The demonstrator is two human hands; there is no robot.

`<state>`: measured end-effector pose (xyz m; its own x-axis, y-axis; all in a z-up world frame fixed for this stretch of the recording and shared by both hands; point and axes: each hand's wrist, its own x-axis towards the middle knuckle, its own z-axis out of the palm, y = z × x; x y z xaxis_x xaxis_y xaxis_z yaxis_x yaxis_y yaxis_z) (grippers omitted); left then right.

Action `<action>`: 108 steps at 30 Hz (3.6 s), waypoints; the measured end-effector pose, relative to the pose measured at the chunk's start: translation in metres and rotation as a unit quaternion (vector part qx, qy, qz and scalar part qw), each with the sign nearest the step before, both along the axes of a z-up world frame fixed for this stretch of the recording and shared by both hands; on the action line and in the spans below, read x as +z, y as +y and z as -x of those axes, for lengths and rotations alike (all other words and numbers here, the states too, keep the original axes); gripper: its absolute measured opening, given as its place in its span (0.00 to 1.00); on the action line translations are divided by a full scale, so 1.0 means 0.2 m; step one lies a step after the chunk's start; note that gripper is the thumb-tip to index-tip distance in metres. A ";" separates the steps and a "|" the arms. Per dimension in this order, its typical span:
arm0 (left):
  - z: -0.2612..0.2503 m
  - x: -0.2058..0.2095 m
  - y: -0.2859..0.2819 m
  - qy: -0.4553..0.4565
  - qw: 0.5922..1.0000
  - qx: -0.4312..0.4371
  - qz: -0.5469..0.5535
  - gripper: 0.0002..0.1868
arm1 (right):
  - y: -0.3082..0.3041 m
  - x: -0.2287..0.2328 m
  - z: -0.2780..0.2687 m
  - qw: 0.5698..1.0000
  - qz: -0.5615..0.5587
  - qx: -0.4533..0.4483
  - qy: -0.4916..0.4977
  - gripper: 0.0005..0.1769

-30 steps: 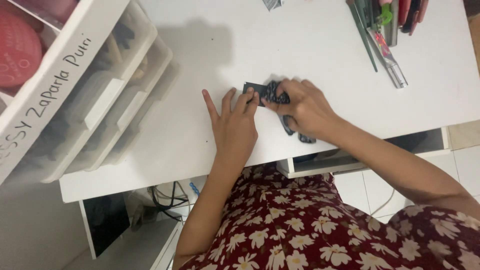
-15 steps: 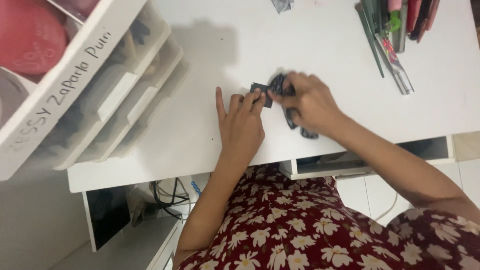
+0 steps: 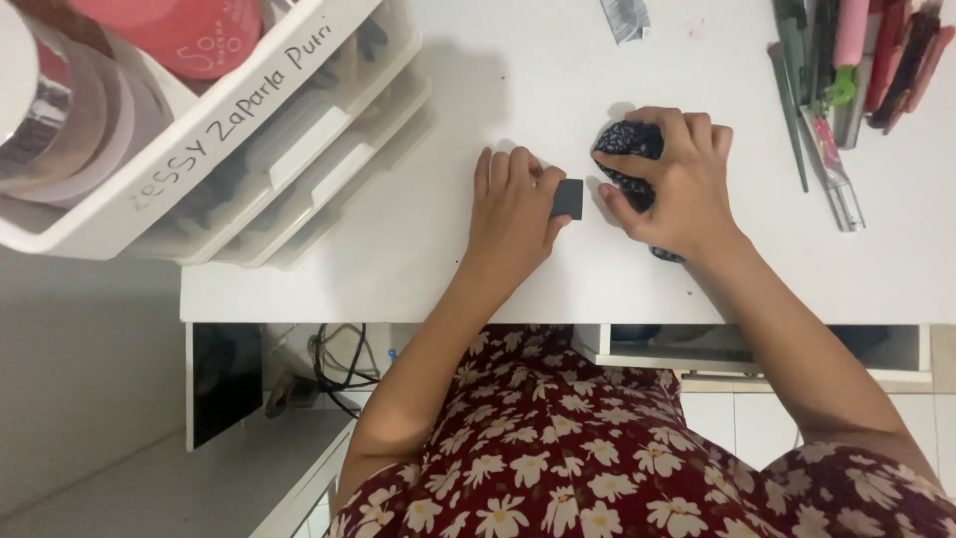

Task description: Wiping and cleaning makeup brushes and tools at a vanity desk.

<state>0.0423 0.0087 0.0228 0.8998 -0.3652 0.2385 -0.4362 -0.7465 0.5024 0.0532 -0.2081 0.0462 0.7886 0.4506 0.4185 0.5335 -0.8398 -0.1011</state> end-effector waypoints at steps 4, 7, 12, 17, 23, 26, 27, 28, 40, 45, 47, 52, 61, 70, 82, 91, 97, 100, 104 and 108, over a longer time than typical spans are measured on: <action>-0.03 -0.02 0.02 -0.047 0.998 0.015 0.049 0.26 | 0.07 0.02 0.03 0.995 0.050 -0.007 -0.088 0.16; -0.02 -0.03 0.04 0.003 0.994 0.000 0.107 0.23 | 0.11 0.03 0.04 0.999 0.021 0.021 -0.045 0.17; 0.02 0.02 0.13 0.020 0.980 0.024 0.199 0.16 | 0.19 0.08 -0.01 0.989 -0.027 0.120 0.080 0.13; 0.16 0.23 0.34 -0.054 0.947 0.060 0.312 0.24 | 0.39 0.34 0.01 0.971 -0.133 0.187 0.063 0.18; 0.31 0.41 0.51 -0.306 0.907 0.171 0.236 0.21 | 0.62 0.49 0.01 0.941 -0.205 0.269 -0.024 0.19; 0.39 0.49 0.58 -0.356 0.895 0.233 0.136 0.19 | 0.77 0.58 0.04 0.928 -0.215 0.292 -0.087 0.17; 0.40 0.51 0.59 -0.369 0.889 0.253 0.101 0.19 | 0.81 0.63 0.05 0.931 -0.205 0.279 -0.115 0.16; 0.42 0.53 0.61 -0.374 0.884 0.263 0.092 0.19 | 0.85 0.65 0.05 0.925 -0.211 0.293 -0.117 0.16; 0.42 0.68 0.75 -0.366 0.882 0.297 0.026 0.25 | 1.15 0.82 0.06 0.894 -0.105 0.220 -0.376 0.14; 0.37 0.62 0.76 -0.328 0.898 0.292 0.017 0.36 | 1.17 0.73 0.02 0.920 -0.123 0.179 -0.325 0.15; 0.34 0.60 0.76 -0.331 0.897 0.294 0.018 0.37 | 1.18 0.73 -0.01 0.918 -0.125 0.172 -0.336 0.14; 0.31 0.58 0.77 -0.349 0.884 0.310 0.037 0.39 | 1.22 0.75 -0.04 0.913 -0.109 0.175 -0.351 0.13; 0.29 0.61 0.78 -0.352 0.864 0.354 0.070 0.39 | 1.29 0.77 -0.06 0.930 -0.119 0.216 -0.274 0.12; 0.31 0.65 0.78 -0.332 0.868 0.365 0.054 0.37 | 1.33 0.80 -0.03 0.935 -0.094 0.207 -0.271 0.16; 0.31 0.64 0.78 -0.321 0.869 0.376 0.017 0.32 | 1.34 0.71 -0.04 0.936 -0.180 0.202 -0.225 0.08; 0.31 0.64 0.78 -0.302 0.876 0.376 0.023 0.33 | 1.35 0.73 -0.04 0.950 -0.160 0.155 -0.217 0.13; 0.32 0.64 0.78 -0.300 0.880 0.367 0.025 0.34 | 1.35 0.73 -0.01 0.949 -0.140 0.130 -0.251 0.02; 0.33 0.65 0.77 -0.288 0.885 0.364 0.030 0.35 | 1.33 0.72 -0.01 0.963 -0.099 0.109 -0.225 0.12; 0.35 0.66 0.75 -0.247 0.901 0.355 0.023 0.43 | 1.29 0.71 0.01 0.953 -0.107 0.151 -0.239 0.21; 0.35 0.56 0.66 -0.264 0.901 0.341 -0.057 0.44 | 1.22 0.71 0.06 0.944 -0.114 0.212 -0.224 0.30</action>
<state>-0.0269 0.1415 0.1345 0.6964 0.1806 0.6946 -0.0127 -0.9646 0.2635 0.0402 0.0368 0.1877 0.2782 0.5447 0.7912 0.8489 -0.5248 0.0628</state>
